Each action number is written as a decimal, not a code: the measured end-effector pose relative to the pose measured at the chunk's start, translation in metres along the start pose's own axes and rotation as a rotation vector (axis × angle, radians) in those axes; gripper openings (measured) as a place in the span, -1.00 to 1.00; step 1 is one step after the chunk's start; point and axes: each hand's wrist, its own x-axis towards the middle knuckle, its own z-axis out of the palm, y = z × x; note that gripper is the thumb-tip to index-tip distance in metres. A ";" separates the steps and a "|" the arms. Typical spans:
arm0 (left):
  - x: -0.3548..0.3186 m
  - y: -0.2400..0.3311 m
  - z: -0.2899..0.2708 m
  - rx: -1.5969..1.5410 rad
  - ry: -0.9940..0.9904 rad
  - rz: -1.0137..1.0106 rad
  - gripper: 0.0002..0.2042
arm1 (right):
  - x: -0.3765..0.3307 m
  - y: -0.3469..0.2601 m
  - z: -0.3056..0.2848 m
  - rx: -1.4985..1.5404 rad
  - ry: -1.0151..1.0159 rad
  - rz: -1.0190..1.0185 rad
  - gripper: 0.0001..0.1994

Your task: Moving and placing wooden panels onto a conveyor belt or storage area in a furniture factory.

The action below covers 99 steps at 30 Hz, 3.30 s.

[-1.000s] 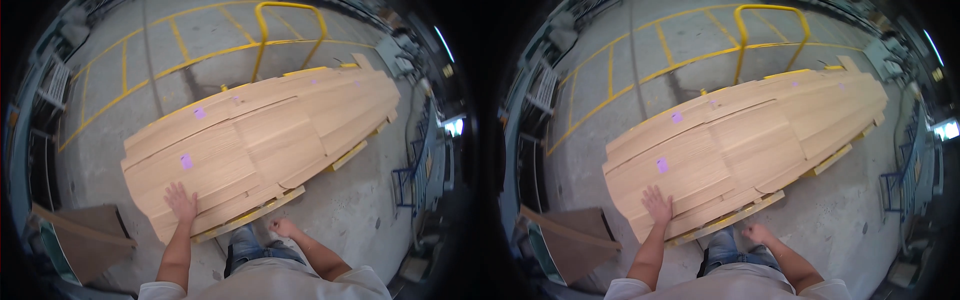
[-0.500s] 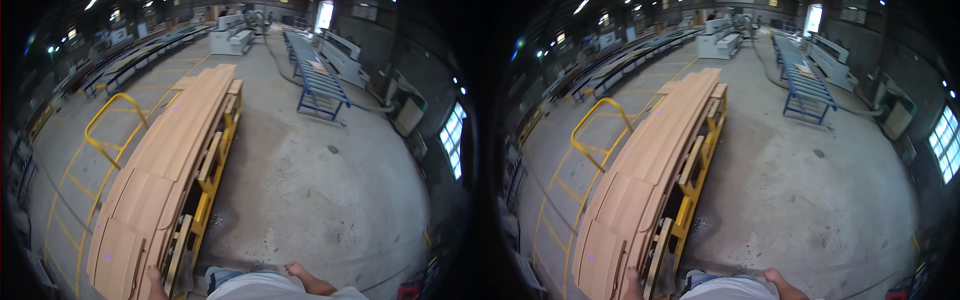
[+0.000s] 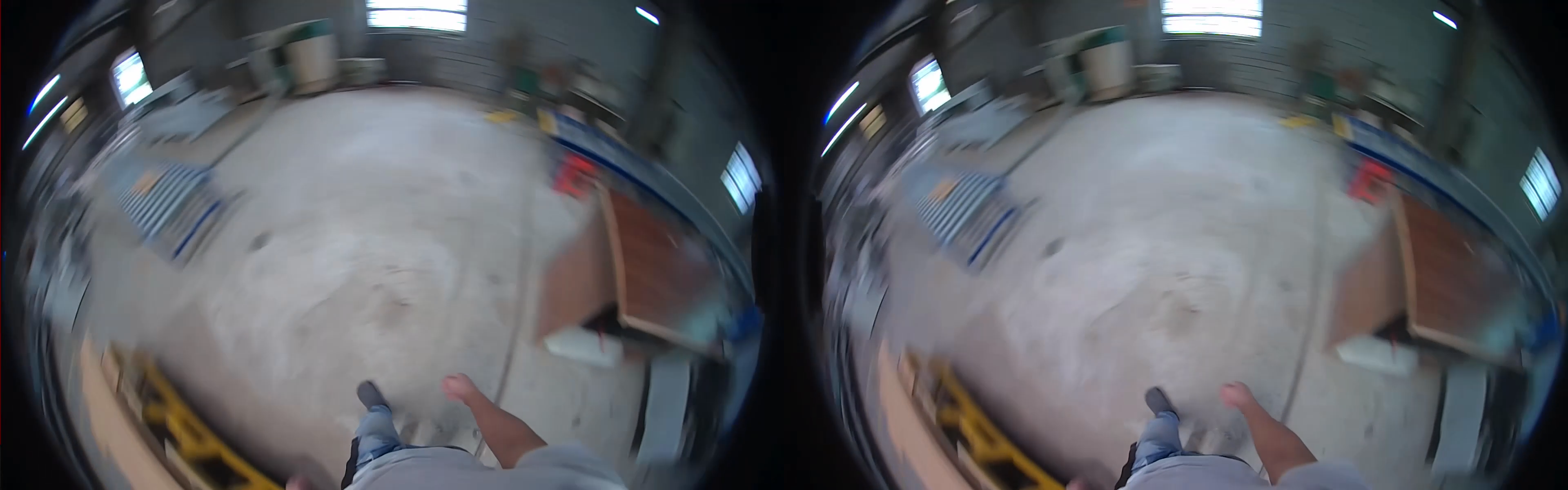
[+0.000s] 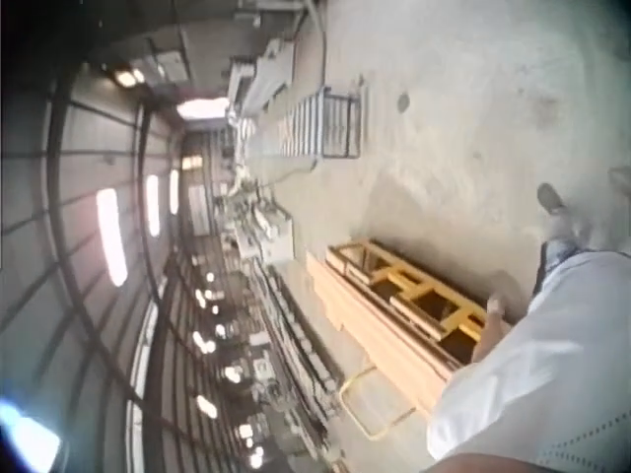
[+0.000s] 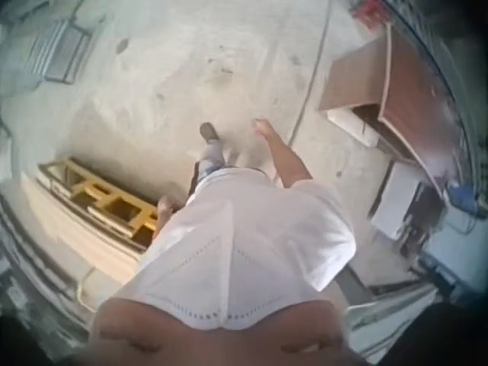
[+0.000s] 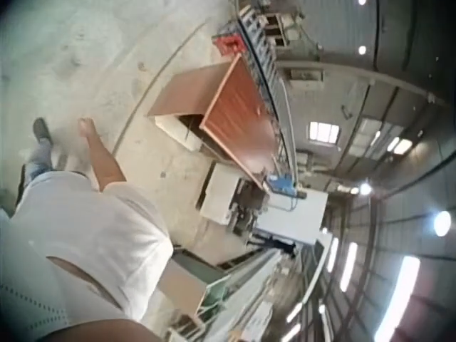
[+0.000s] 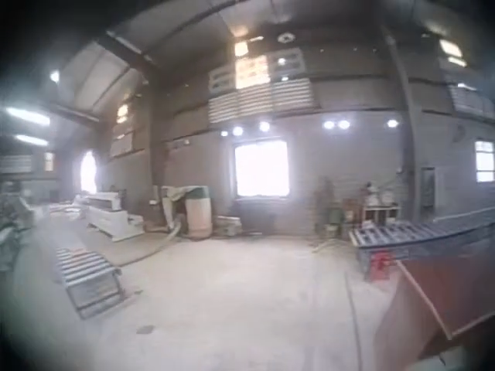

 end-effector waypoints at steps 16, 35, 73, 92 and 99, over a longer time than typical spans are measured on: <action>0.916 0.046 0.048 -0.146 -0.429 0.092 -0.55 | 0.022 0.028 -0.087 -0.213 0.405 0.458 -0.56; 1.325 0.314 0.208 -0.589 -1.251 -0.080 -0.69 | 0.266 -0.478 -0.640 -0.141 1.500 -0.318 -0.74; 1.900 1.220 0.413 0.096 -1.574 0.422 -0.49 | 0.246 -0.406 -1.128 0.183 2.055 1.201 -0.40; 1.416 1.870 0.382 -0.419 -1.708 1.440 -0.29 | 0.241 -0.383 -1.139 0.697 2.268 1.856 -0.58; 1.230 1.929 0.306 -0.416 -1.167 1.532 -0.19 | 0.196 -0.343 -1.117 0.843 2.270 1.973 -0.57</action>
